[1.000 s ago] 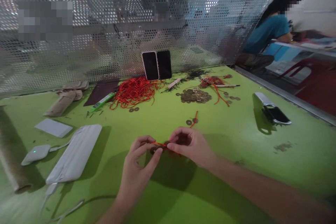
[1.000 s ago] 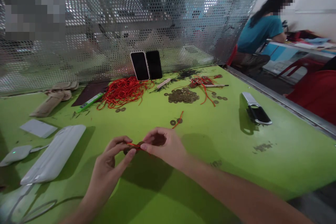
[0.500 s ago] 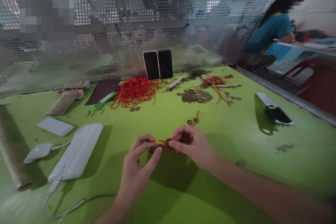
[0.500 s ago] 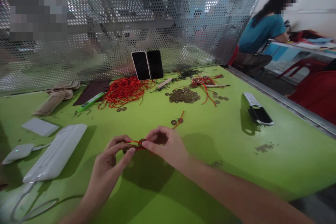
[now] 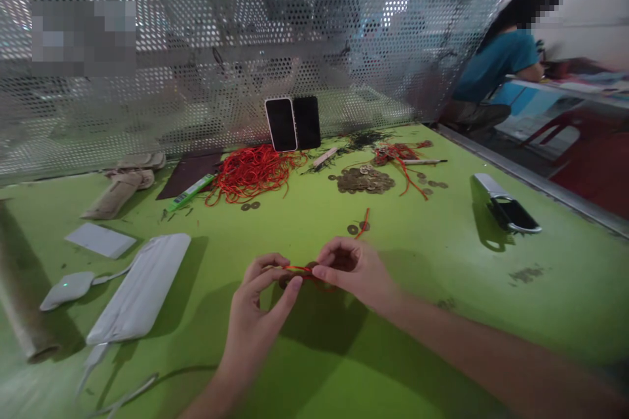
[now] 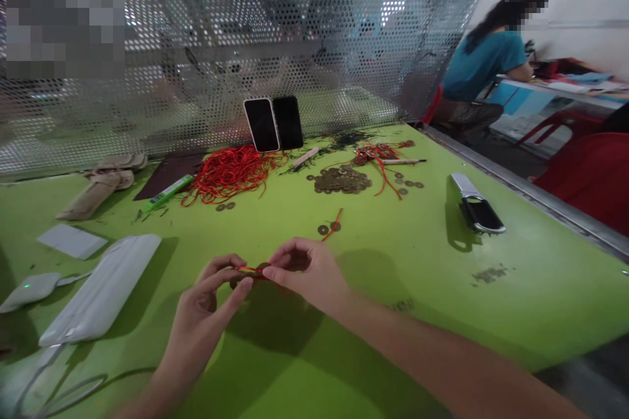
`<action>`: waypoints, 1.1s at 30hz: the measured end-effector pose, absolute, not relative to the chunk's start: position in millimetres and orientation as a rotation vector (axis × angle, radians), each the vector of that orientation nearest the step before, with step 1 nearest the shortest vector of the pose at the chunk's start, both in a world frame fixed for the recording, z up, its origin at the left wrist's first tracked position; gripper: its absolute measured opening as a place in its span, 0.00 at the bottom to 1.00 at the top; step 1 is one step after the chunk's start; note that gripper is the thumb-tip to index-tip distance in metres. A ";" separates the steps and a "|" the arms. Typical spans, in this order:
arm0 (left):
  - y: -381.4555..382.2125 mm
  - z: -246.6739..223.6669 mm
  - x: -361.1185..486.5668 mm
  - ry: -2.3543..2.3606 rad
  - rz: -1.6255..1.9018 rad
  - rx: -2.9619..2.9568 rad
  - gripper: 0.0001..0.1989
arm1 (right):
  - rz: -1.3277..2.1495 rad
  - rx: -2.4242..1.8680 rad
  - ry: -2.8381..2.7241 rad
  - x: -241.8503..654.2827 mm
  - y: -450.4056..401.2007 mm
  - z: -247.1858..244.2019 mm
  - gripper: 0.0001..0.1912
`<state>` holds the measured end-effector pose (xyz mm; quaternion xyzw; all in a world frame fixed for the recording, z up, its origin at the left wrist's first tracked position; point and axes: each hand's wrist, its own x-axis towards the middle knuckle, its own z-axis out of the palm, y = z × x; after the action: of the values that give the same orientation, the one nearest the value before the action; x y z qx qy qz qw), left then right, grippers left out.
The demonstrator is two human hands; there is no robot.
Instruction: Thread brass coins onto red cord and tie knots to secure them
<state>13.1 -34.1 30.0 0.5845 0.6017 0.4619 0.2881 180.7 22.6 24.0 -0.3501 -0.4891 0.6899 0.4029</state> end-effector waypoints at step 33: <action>-32.1 32.5 3.8 1.664 1.378 1.611 0.02 | 1.447 -0.909 -1.436 202.5 45.5 27.4 0.11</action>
<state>3.8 -32.1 32.5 0.5828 0.6021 0.4988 0.2215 202.5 45.5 27.4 -0.3660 -0.5780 0.5824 0.4391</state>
